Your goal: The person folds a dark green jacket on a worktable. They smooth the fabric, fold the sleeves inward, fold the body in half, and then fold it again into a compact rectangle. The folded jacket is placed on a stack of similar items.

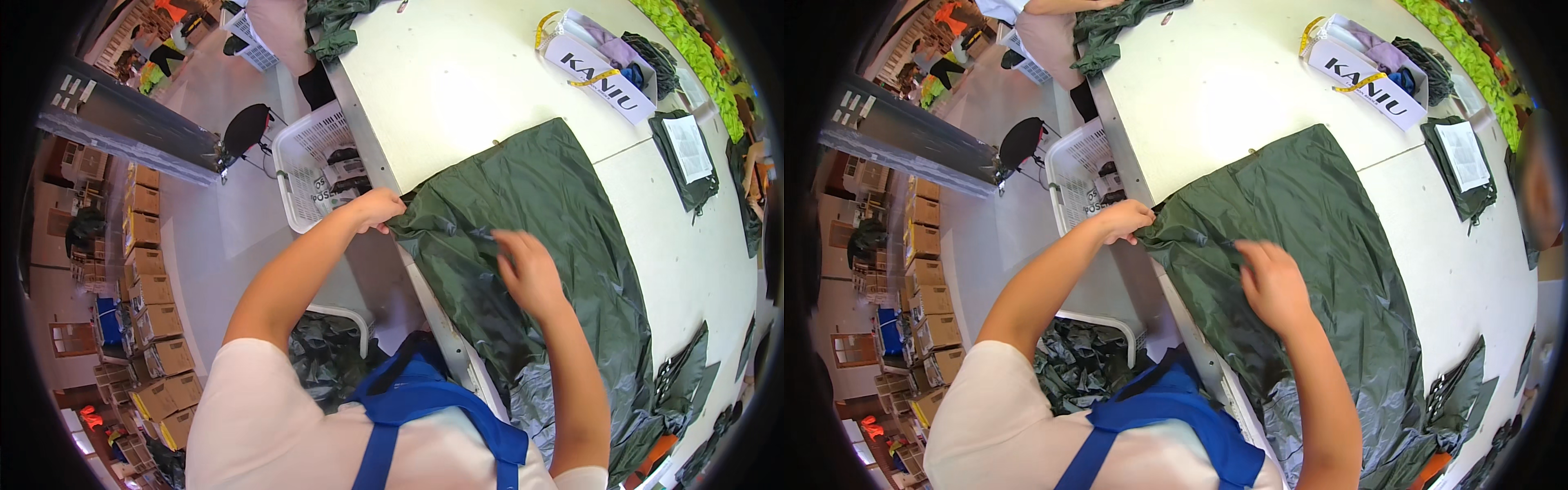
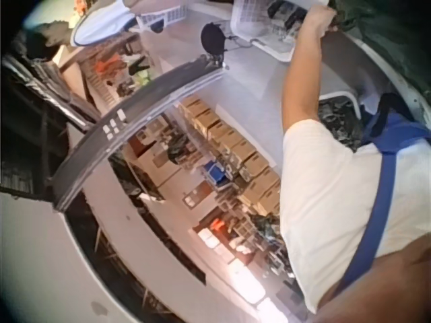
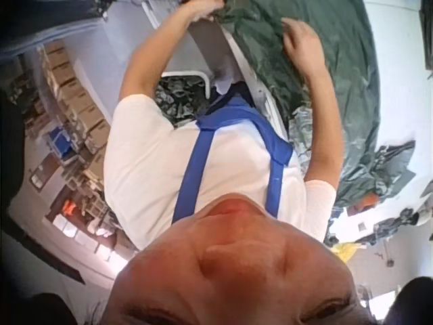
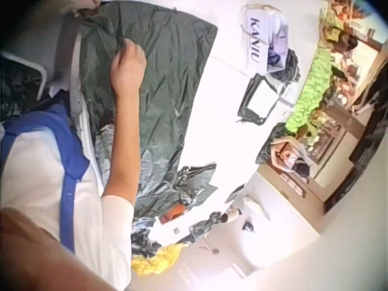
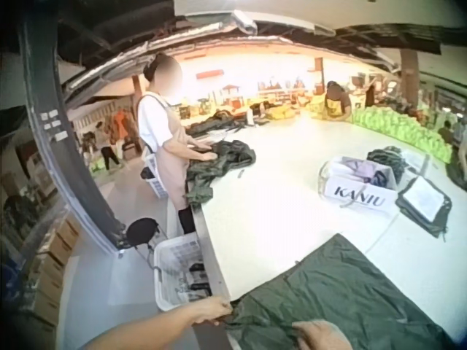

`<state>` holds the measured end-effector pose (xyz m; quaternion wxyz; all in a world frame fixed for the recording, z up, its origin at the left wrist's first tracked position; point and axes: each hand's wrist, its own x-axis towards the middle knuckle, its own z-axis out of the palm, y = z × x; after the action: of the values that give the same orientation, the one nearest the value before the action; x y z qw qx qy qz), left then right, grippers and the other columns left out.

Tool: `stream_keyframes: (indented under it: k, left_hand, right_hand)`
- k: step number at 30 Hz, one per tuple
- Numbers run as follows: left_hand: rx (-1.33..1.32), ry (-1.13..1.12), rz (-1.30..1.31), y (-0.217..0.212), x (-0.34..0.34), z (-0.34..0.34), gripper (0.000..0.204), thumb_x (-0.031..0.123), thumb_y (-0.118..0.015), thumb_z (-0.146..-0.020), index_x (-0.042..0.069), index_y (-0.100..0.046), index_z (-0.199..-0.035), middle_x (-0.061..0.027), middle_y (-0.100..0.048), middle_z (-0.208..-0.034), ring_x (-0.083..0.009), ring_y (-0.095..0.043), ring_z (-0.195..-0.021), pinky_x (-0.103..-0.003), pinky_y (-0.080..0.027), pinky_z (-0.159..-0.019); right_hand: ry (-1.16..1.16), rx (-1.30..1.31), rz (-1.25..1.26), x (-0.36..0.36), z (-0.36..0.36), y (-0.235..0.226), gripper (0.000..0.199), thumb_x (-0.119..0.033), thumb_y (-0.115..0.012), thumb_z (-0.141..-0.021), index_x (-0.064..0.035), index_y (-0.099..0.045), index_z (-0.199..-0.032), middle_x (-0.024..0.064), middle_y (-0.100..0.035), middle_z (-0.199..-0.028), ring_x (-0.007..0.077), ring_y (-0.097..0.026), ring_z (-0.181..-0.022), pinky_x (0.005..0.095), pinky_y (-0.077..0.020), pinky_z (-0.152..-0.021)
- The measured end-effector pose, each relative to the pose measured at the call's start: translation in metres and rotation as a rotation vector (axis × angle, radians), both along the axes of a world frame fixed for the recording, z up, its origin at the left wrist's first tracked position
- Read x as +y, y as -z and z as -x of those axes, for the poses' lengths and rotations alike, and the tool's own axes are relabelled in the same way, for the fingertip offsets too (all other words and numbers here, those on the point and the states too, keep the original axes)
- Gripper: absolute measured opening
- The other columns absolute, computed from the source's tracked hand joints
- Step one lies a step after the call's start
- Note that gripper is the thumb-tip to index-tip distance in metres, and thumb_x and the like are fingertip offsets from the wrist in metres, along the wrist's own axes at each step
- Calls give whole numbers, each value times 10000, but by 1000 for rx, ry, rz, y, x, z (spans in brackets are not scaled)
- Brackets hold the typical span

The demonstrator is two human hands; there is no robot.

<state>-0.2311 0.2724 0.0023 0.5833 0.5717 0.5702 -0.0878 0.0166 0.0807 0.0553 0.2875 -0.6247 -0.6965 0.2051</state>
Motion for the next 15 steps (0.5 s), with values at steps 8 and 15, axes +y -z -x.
stream_keyframes:
  k: [8,15]
  left_hand:
    - [69,99,-189,-44,-29,7,473,366,-516,-920,-92,-633,-926,-143,-654,-753,-178,-610,-515,-289,-528,-540]
    - [-146,-333,113,5,-24,43,568,477,-459,-936,-73,-594,-982,-148,-631,-880,-186,-611,-610,-306,-555,-578]
  right_hand:
    - [-152,-411,-171,158,62,92,504,-34,-514,-798,-137,-481,-1290,93,-568,-1197,274,-476,-1182,501,-287,-1056]
    - [-367,-508,208,169,47,78,317,-54,-568,-729,-131,-644,-1027,79,-618,-985,290,-525,-1047,436,-363,-984]
